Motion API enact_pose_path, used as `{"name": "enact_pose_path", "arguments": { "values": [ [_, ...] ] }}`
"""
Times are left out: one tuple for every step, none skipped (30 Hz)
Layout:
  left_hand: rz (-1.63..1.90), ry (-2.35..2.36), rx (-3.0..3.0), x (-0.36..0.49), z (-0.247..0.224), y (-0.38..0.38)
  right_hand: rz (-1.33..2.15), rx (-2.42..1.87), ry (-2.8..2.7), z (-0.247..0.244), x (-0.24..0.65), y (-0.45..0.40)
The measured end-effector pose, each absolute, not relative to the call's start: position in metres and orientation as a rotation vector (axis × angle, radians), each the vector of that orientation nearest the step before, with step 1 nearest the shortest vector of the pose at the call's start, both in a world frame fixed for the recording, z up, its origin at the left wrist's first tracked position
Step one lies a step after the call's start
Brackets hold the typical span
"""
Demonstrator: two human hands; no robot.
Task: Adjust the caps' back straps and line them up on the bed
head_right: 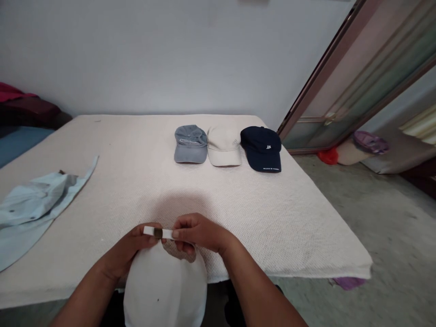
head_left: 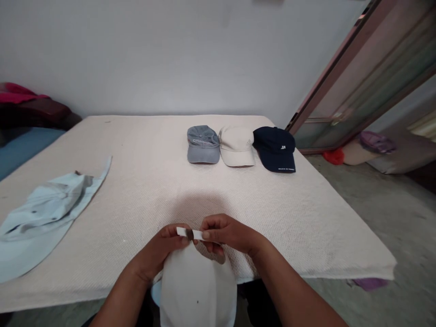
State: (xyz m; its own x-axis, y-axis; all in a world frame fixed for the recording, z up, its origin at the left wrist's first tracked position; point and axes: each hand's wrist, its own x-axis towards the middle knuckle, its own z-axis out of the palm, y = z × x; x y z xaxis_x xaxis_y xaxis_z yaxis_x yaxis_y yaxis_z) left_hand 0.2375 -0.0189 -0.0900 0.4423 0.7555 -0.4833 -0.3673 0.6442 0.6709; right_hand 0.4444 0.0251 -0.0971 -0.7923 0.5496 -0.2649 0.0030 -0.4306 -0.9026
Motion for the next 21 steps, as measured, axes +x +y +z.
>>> {"name": "enact_pose_path", "arguments": {
  "values": [
    [0.734, 0.877, 0.522, 0.2378, -0.0899, -0.0189, 2.274, -0.767, -1.432, -0.0976, 0.4442, 0.0250],
    [0.730, 0.922, 0.534, 0.2383, -0.0898, -0.0192, 2.271, -0.756, -1.419, -0.0979, 0.4437, 0.0246],
    [0.724, 0.982, 0.553, 0.2391, -0.0897, -0.0196, 2.269, -0.745, -1.401, -0.0978, 0.4429, 0.0240],
    [0.717, 1.049, 0.579, 0.2399, -0.0894, -0.0204, 2.269, -0.734, -1.379, -0.0974, 0.4420, 0.0233],
    [0.710, 1.111, 0.610, 0.2406, -0.0892, -0.0212, 2.272, -0.723, -1.362, -0.0968, 0.4410, 0.0226],
    [0.705, 1.158, 0.643, 0.2412, -0.0891, -0.0221, 2.276, -0.714, -1.352, -0.0961, 0.4402, 0.0220],
    [0.703, 1.183, 0.673, 0.2413, -0.0892, -0.0230, 2.276, -0.708, -1.348, -0.0955, 0.4395, 0.0216],
    [0.703, 1.185, 0.690, 0.2409, -0.0895, -0.0235, 2.275, -0.704, -1.349, -0.0950, 0.4393, 0.0214],
    [0.707, 1.170, 0.687, 0.2401, -0.0901, -0.0237, 2.271, -0.704, -1.350, -0.0948, 0.4394, 0.0216],
    [0.716, 1.141, 0.664, 0.2389, -0.0909, -0.0236, 2.265, -0.711, -1.349, -0.0948, 0.4399, 0.0220],
    [0.727, 1.102, 0.628, 0.2374, -0.0916, -0.0231, 2.258, -0.723, -1.345, -0.0950, 0.4406, 0.0226],
    [0.739, 1.064, 0.589, 0.2360, -0.0923, -0.0223, 2.252, -0.737, -1.336, -0.0954, 0.4414, 0.0233],
    [0.752, 1.035, 0.556, 0.2348, -0.0929, -0.0216, 2.252, -0.749, -1.326, -0.0958, 0.4420, 0.0239],
    [0.763, 1.016, 0.536, 0.2341, -0.0934, -0.0209, 2.255, -0.759, -1.315, -0.0963, 0.4423, 0.0243],
    [0.768, 1.010, 0.530, 0.2339, -0.0937, -0.0204, 2.261, -0.764, -1.308, -0.0966, 0.4421, 0.0244],
    [0.761, 1.017, 0.534, 0.2342, -0.0939, -0.0203, 2.271, -0.760, -1.304, -0.0969, 0.4414, 0.0241],
    [0.745, 1.035, 0.542, 0.2348, -0.0940, -0.0204, 2.279, -0.754, -1.302, -0.0970, 0.4403, 0.0234],
    [0.726, 1.058, 0.550, 0.2356, -0.0940, -0.0208, 2.284, -0.749, -1.299, -0.0970, 0.4388, 0.0226],
    [0.705, 1.082, 0.559, 0.2365, -0.0939, -0.0212, 2.285, -0.747, -1.292, -0.0968, 0.4372, 0.0216],
    [0.687, 1.110, 0.570, 0.2373, -0.0935, -0.0216, 2.287, -0.747, -1.281, -0.0965, 0.4357, 0.0206],
    [0.673, 1.139, 0.594, 0.2379, -0.0928, -0.0219, 2.294, -0.748, -1.262, -0.0961, 0.4344, 0.0197]
  ]
}}
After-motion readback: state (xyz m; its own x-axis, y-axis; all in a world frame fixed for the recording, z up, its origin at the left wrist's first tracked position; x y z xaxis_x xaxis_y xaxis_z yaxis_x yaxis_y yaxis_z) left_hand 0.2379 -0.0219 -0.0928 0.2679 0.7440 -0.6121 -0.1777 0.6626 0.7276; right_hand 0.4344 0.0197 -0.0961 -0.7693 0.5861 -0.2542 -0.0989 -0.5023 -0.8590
